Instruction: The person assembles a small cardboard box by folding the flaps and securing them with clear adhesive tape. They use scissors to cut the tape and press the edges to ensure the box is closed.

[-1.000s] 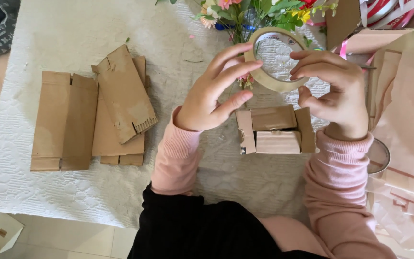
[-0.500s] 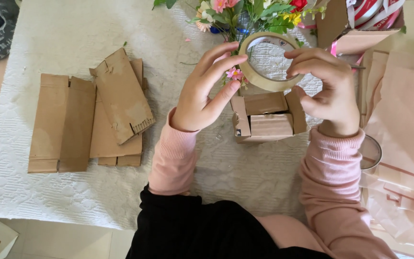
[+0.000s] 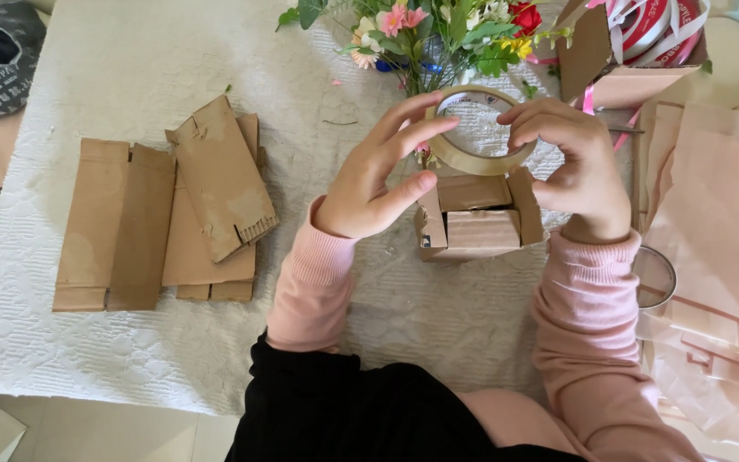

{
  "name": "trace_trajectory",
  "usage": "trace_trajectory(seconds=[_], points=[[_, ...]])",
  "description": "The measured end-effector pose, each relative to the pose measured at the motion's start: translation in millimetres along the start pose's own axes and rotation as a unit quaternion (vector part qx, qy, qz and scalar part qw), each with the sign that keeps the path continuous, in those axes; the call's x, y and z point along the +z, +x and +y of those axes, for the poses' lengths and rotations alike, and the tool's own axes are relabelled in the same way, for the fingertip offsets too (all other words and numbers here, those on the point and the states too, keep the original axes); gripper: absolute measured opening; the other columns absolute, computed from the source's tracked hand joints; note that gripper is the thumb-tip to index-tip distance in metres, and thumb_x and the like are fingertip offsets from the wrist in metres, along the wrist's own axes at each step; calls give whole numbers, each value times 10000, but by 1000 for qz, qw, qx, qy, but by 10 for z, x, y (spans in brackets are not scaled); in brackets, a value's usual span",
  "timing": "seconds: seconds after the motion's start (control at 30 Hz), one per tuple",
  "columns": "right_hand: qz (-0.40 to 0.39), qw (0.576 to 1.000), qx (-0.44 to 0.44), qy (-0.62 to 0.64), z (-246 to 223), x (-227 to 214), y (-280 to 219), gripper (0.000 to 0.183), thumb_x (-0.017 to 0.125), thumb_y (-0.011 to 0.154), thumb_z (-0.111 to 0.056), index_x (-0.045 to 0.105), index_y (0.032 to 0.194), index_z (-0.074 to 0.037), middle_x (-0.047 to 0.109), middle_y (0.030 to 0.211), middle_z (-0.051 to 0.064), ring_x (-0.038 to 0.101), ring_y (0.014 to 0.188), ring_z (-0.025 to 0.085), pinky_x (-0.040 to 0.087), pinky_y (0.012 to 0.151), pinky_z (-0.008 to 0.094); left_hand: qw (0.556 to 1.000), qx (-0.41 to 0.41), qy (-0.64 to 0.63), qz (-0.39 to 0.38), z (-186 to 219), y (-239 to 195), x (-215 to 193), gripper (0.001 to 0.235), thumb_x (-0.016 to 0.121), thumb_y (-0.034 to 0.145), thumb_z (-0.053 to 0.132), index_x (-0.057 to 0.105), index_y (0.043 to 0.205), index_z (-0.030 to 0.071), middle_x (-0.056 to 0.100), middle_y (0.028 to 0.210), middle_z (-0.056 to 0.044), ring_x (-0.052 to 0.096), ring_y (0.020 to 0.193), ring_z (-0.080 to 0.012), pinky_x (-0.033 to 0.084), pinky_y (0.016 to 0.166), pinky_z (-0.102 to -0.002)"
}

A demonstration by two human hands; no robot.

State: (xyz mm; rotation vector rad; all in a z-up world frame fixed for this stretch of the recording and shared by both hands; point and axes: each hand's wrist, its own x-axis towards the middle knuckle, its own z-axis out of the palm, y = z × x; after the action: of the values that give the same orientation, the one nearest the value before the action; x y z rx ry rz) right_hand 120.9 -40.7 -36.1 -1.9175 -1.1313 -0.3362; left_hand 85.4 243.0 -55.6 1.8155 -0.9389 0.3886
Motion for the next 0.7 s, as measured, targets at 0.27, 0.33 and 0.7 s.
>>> trace_trajectory(seconds=[0.27,0.33,0.7], points=[[39,999,-6,1,8,-31,-34,207,606,713,54,615,920,59,659,975,208,697,1089,423,590,957,483,1000,-5,5,-15,30,9,7,450,395,1169,500,436,1545,257,366,1646,-113,464,1538,-338,487,1266,-568],[46,999,-9,-5,1,-37,-35,222,612,693,50,618,914,69,658,982,224,694,1083,429,590,951,482,1000,-8,4,-12,42,4,4,451,398,1169,496,429,1550,256,358,1647,-113,461,1539,-334,486,1270,-559],[98,995,-29,17,-104,16,8,180,661,929,-96,596,940,72,615,951,196,673,1091,453,579,977,514,992,-70,-99,-20,129,46,-26,643,304,1149,618,315,1619,178,313,1699,-166,291,1643,-342,298,1390,-559]])
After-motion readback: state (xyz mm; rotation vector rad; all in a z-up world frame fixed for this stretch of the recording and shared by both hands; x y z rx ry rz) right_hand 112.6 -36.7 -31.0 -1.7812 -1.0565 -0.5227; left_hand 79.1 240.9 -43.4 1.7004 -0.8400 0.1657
